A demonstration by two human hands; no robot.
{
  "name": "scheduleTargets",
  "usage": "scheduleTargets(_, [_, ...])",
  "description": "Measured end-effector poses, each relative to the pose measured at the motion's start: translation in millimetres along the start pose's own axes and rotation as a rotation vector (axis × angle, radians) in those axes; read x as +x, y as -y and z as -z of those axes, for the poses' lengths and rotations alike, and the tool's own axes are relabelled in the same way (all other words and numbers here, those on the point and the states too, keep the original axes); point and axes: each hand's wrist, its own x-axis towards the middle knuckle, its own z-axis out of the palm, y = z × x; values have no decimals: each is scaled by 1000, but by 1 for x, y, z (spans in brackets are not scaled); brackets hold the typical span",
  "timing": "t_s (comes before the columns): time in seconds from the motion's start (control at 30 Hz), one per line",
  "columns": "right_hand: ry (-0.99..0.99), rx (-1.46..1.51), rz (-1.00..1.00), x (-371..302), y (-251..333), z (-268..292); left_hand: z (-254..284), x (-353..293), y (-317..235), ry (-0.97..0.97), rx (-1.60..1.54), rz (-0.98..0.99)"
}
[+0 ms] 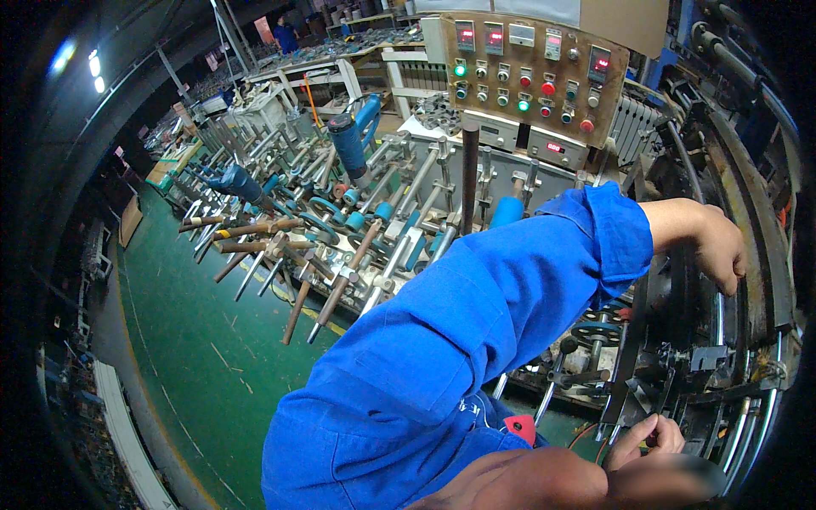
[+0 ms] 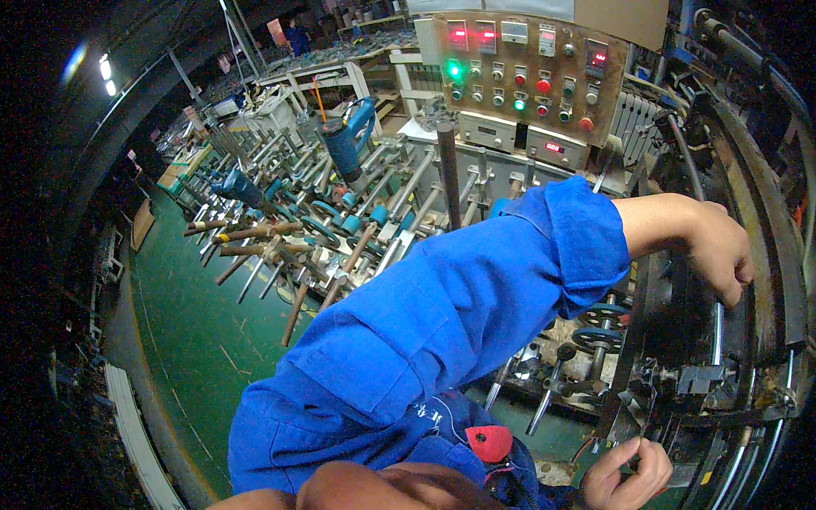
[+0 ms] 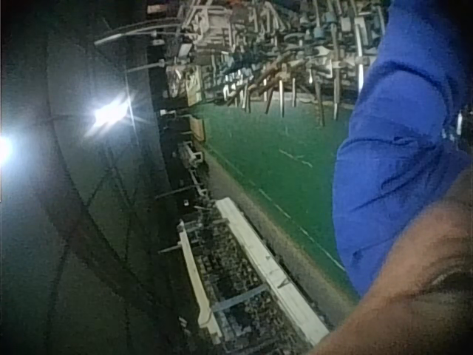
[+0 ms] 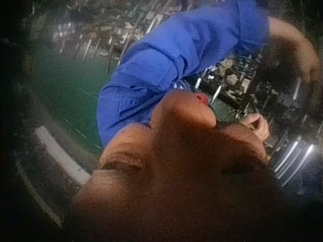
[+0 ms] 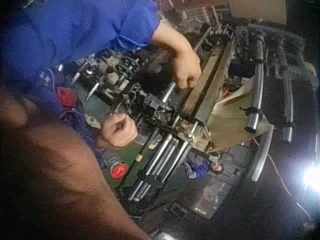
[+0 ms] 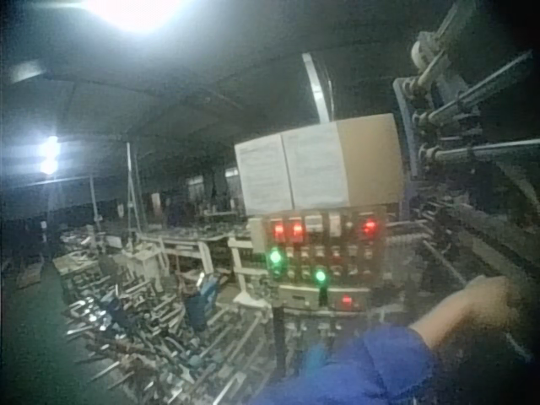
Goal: The person folds a large sheet of light-colored material, then walks to a machine and uses a small metal tool to adjust components on the machine's rollers and guides. The person repeatedly inserts and removes the tool while making small adjustments.
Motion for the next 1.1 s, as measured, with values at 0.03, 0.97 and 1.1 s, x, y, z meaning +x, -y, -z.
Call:
scheduleTargets(0.03, [0, 5, 13, 0, 0, 0, 0, -1, 0, 9, -3, 8])
scheduleTargets(0.97, [8, -52, 18, 4, 1, 1, 1, 7, 2, 123, -90, -18])
scheduleTargets(1.1, [-18, -64, 160, 7, -1, 2, -6, 13, 5, 70, -55, -48])
